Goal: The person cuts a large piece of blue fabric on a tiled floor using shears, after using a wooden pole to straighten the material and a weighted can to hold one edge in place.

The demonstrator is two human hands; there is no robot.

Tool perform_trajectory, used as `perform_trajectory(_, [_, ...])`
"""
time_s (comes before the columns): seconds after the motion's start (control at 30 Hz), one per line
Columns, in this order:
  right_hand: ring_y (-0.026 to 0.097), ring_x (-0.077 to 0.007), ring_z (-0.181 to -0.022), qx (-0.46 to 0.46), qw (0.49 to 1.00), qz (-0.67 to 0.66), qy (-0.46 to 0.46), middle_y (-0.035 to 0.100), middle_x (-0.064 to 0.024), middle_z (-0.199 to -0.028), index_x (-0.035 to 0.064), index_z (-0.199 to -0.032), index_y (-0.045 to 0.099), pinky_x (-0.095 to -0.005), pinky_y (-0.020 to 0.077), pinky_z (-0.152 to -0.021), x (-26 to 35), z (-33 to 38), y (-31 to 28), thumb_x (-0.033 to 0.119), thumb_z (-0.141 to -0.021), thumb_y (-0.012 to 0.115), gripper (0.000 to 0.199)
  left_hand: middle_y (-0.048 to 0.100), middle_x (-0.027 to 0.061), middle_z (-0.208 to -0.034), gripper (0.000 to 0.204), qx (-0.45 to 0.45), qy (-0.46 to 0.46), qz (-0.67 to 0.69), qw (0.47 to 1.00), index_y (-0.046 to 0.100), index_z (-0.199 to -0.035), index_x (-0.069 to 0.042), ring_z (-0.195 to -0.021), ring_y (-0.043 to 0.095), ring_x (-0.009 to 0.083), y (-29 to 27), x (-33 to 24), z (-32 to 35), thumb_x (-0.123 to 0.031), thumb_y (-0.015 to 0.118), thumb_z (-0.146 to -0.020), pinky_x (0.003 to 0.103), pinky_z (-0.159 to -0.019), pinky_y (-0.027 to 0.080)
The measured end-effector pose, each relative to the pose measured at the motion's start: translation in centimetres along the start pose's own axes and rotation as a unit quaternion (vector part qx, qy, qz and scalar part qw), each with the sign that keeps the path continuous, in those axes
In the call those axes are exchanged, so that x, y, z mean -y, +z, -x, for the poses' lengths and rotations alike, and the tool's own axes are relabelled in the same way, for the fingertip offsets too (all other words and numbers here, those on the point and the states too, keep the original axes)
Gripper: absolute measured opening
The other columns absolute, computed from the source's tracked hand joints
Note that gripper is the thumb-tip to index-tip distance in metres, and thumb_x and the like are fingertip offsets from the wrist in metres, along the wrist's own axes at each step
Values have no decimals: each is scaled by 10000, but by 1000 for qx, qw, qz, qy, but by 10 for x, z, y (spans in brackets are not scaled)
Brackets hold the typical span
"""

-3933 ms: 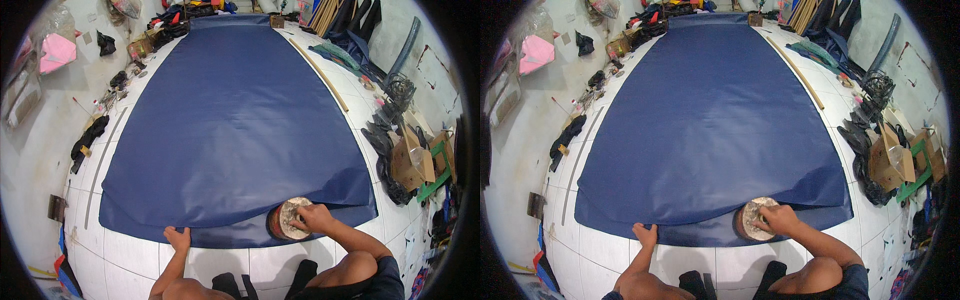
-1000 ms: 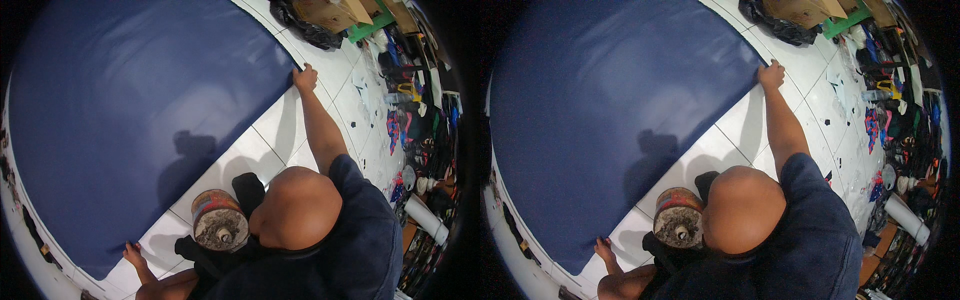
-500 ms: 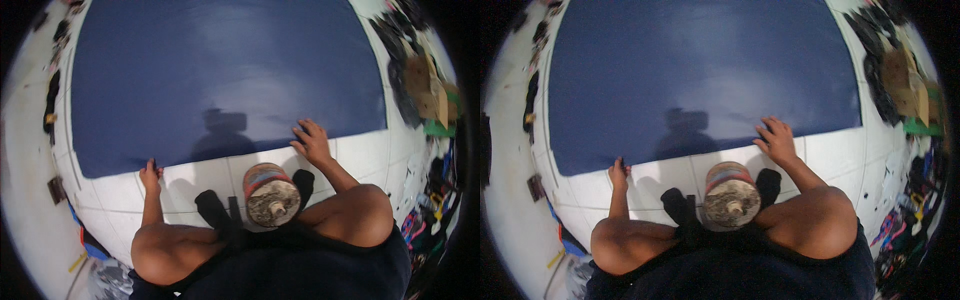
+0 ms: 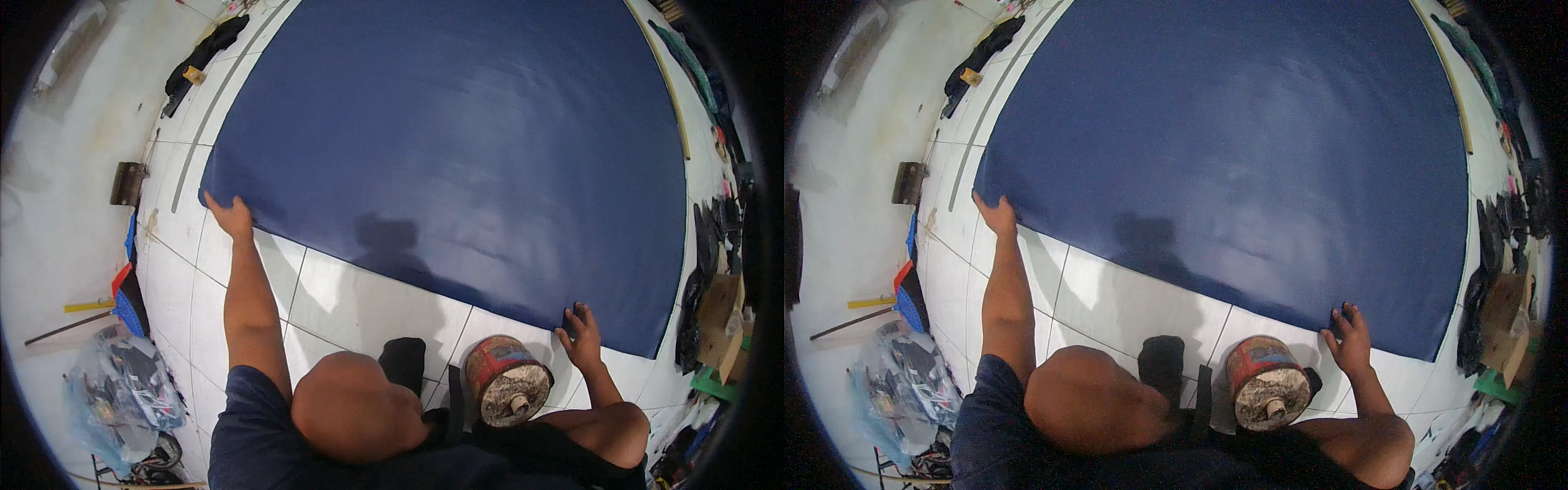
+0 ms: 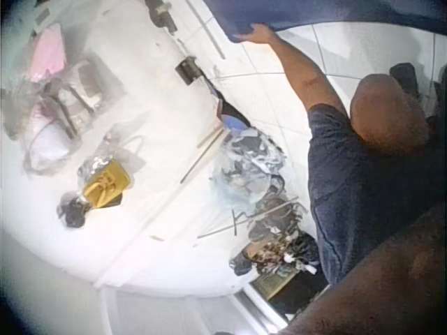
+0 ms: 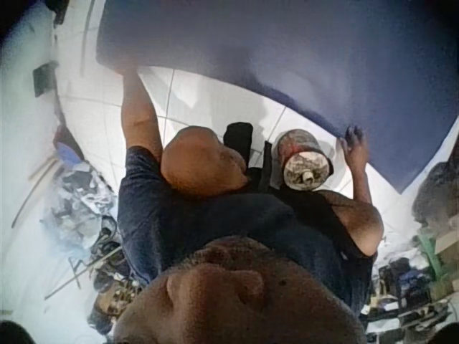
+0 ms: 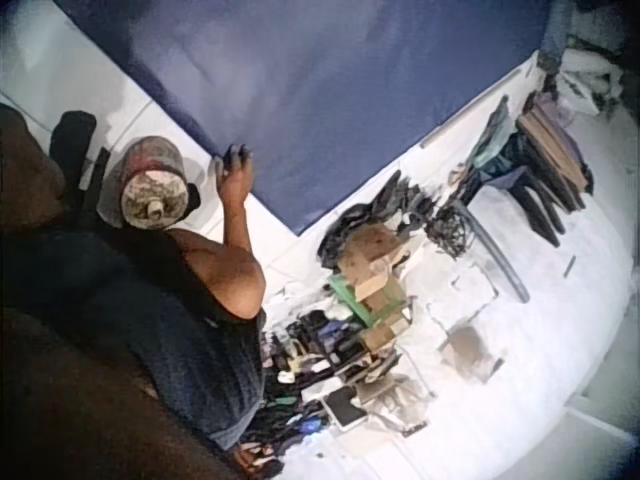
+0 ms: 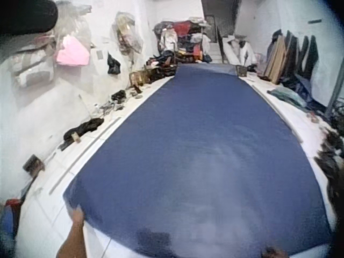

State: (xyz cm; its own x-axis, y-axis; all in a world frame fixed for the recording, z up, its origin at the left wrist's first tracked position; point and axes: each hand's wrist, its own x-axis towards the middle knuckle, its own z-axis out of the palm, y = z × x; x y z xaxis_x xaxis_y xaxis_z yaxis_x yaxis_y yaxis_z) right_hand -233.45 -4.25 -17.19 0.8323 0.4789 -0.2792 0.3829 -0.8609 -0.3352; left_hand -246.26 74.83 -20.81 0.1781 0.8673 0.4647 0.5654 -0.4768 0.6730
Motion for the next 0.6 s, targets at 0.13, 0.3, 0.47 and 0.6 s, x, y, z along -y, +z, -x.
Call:
perform_trajectory(0.13, [469,-432,-1297,16,1000,8,10,500,-274,-1379,6,-1263,613,-475,384,-1085,6,-2,-7,253,-813,767,537,349,216,-1525,686,39,169,-185,967,360,-1464,-1,-1356,413,393,1,-4,-1,-49,531,-802,429,-1109,380])
perform_trajectory(0.3, [472,-433,-1293,22,999,14,21,494,-270,-1379,0,-1267,605,-471,401,-1071,14,-1,-17,266,-821,761,542,351,236,-1516,724,245,-118,-333,903,385,-1458,-6,-1344,421,411,7,39,18,-455,541,-912,462,-1105,366])
perform_trajectory(0.47, [475,-428,-1285,32,999,-14,14,491,-272,-1369,-7,-1244,615,-467,409,-1065,15,-7,-8,265,-816,763,528,424,277,-1451,783,238,-103,-265,929,434,-1428,16,-1335,420,429,-5,90,-2,-551,547,-899,476,-1108,358])
perform_trajectory(0.6, [489,-426,-1263,13,1000,9,3,494,-274,-1359,-20,-1221,620,-469,423,-1047,15,-5,-7,277,-818,760,520,535,269,-1309,481,92,191,-190,959,555,-1256,21,-1252,480,428,-4,17,50,-253,638,-870,513,-1074,361])
